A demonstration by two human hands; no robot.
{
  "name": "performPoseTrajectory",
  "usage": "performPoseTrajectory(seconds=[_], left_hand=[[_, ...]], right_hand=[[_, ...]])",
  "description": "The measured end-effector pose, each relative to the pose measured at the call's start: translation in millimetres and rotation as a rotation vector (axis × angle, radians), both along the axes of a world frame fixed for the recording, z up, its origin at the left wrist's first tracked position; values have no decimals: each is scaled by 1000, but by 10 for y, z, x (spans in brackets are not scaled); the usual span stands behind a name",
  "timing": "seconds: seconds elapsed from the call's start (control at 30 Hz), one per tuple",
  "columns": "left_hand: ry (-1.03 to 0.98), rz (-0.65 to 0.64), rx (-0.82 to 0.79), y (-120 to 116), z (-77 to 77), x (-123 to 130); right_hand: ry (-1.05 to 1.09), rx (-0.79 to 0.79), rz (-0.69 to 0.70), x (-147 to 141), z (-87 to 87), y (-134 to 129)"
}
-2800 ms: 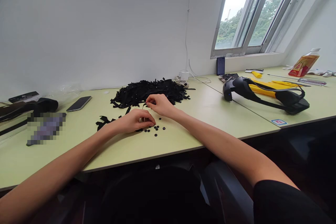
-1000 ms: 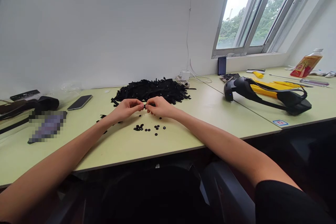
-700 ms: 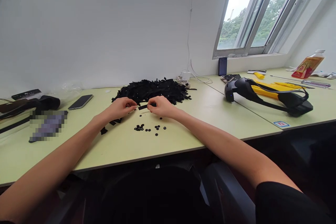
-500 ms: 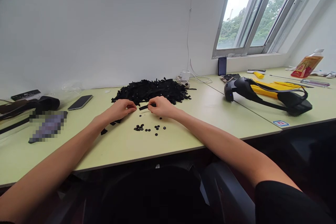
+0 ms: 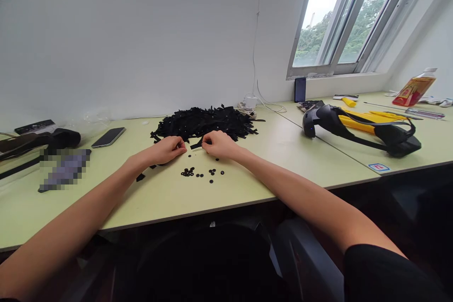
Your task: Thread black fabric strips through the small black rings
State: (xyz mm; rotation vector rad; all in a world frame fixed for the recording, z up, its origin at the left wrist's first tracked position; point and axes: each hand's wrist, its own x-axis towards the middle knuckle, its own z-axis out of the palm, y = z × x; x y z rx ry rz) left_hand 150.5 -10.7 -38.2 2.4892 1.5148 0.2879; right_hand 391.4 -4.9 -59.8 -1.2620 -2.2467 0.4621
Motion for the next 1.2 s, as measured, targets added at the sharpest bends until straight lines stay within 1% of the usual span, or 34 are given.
performPoseTrajectory(seconds=[0.1,0.17,0.27,0.37,0.47,0.57,0.67,0.8,0.9,1.0,1.2], left_hand=[[-90,-85,43,-22,-54,55],[-185,-138,85,-49,-63,99],[-339,-202,157,-110,-34,167],[-419,-260,206,-172,0,228],[-432,-287,198,-190,-12,259],[-420,-257,167,-162,-49,246],[-431,-225,148,-130,-75,209],[-402,-221,154,-102,-96,175],[-348,-221,174,-78,-113,162],[-346,-219,173,-60,-119,155],[-365,-251,183,-77,-71,151]], right_hand=[[-26,1,-44,5,8,1],[-36,2,-50,5,9,0],[-40,3,-42,1,-2,5],[-30,14,-38,-5,-19,13],[40,-27,29,-15,-24,1],[134,-103,131,-29,-20,-31],[186,-142,185,-35,-19,-54],[183,-135,217,-21,-27,-49],[179,-122,227,-13,-26,-46],[163,-97,224,-12,-16,-53],[158,-72,260,-3,19,-53]])
